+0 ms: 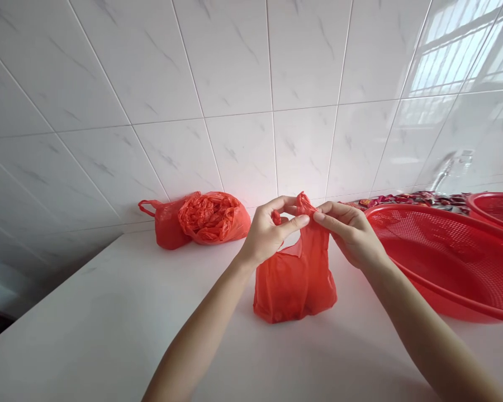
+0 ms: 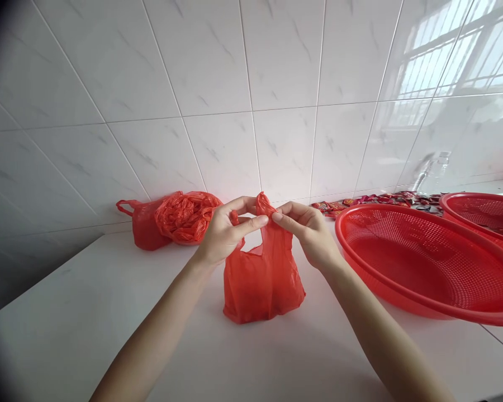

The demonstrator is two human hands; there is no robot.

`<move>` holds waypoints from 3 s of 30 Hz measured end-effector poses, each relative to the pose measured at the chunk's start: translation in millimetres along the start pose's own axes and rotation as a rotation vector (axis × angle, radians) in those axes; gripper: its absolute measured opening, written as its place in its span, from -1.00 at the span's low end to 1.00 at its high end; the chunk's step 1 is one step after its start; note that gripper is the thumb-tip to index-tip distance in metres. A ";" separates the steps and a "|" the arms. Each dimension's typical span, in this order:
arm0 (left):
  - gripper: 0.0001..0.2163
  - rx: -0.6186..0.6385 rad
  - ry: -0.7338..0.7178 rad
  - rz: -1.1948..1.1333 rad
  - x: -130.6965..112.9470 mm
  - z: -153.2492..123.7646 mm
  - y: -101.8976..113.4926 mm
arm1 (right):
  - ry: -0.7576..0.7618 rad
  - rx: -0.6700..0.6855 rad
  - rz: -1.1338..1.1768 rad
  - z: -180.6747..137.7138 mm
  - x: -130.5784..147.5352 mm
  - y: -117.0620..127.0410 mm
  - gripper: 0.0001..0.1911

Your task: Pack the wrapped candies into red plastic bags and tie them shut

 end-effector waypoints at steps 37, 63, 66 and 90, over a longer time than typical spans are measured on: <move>-0.34 -0.378 0.433 0.043 75.7 -18.6 107.4 | -0.320 0.026 0.480 32.1 -72.2 30.9 -0.65; -0.59 -0.586 0.136 -0.308 44.5 -16.2 103.6 | -0.259 -0.155 0.582 31.5 -68.2 28.7 -0.66; -0.62 -0.526 0.131 -0.217 44.8 -17.8 90.3 | -0.224 -0.179 0.556 29.6 -65.4 25.8 -0.68; -0.80 -0.259 -0.049 -0.062 21.2 -16.9 34.9 | -0.127 -0.039 0.132 1.0 -39.0 -16.9 -0.62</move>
Point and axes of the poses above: each hand's wrist, its own z-axis towards the middle knuckle, its own y-axis out of the back of the hand, x = y × z, the point moved 6 cm from there along z, towards the middle knuckle, and after that the axes turned 2 degrees about -x, right-handed, at the moved point
